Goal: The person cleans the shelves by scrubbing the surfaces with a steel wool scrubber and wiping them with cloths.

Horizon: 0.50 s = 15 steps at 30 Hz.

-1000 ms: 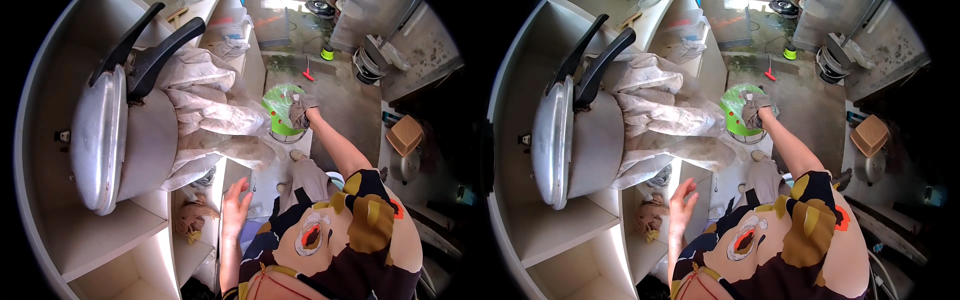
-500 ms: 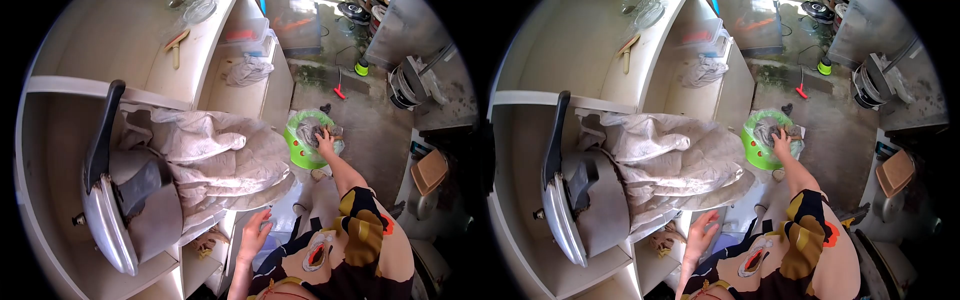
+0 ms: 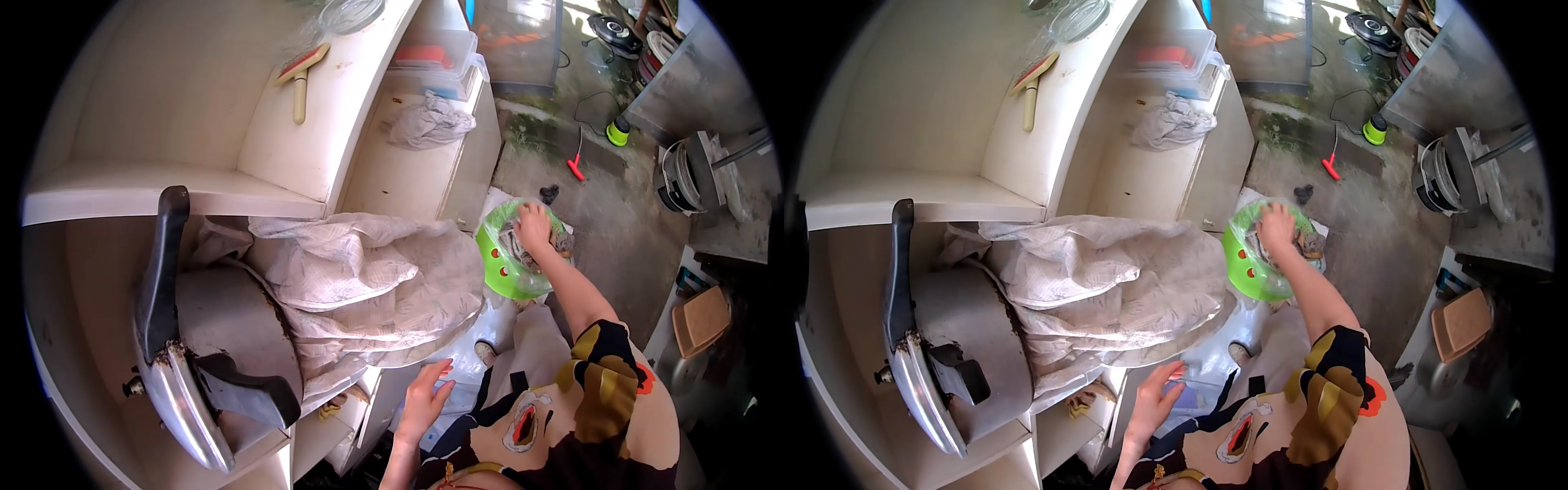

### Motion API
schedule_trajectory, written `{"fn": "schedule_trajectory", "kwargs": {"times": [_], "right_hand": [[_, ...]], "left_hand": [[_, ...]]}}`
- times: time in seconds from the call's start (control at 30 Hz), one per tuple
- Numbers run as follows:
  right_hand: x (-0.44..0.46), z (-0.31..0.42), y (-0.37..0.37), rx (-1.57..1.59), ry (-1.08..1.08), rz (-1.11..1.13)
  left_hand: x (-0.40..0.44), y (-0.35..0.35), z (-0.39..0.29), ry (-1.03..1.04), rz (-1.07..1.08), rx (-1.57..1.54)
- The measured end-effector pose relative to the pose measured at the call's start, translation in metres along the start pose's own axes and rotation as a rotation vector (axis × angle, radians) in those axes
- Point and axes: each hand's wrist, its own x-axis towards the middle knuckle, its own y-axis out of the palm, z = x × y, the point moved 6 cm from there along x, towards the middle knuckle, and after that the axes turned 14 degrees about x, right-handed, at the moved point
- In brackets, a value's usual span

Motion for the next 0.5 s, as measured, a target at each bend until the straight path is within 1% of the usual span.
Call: {"fn": "schedule_trajectory", "kwargs": {"times": [0.03,0.1,0.17,0.2,0.27,0.3,0.37,0.5], "right_hand": [[0.024,0.019,-0.004,0.134,-0.170,-0.092],[0.066,0.078,-0.021,0.191,-0.395,-0.195],[0.104,0.132,-0.029,0.141,-0.526,-0.170],[0.117,0.148,-0.026,0.156,-0.542,-0.157],[0.149,0.182,-0.019,-0.125,-0.580,-0.097],[0.159,0.196,-0.020,-0.112,-0.600,-0.101],[0.177,0.197,-0.007,-0.195,-0.430,0.028],[0.189,0.187,0.021,-0.284,-0.418,0.053]], "left_hand": [[0.000,0.000,0.000,0.003,-0.008,0.003],[-0.001,-0.001,-0.002,0.002,-0.017,0.002],[-0.005,-0.002,-0.005,-0.016,-0.031,0.001],[-0.008,-0.003,-0.008,-0.032,-0.019,-0.004],[-0.005,-0.006,-0.009,-0.037,-0.037,0.002],[-0.010,-0.005,-0.008,-0.038,-0.045,-0.007],[-0.015,-0.006,-0.008,-0.055,-0.065,-0.032],[-0.024,-0.005,-0.007,-0.102,-0.049,-0.004]]}}
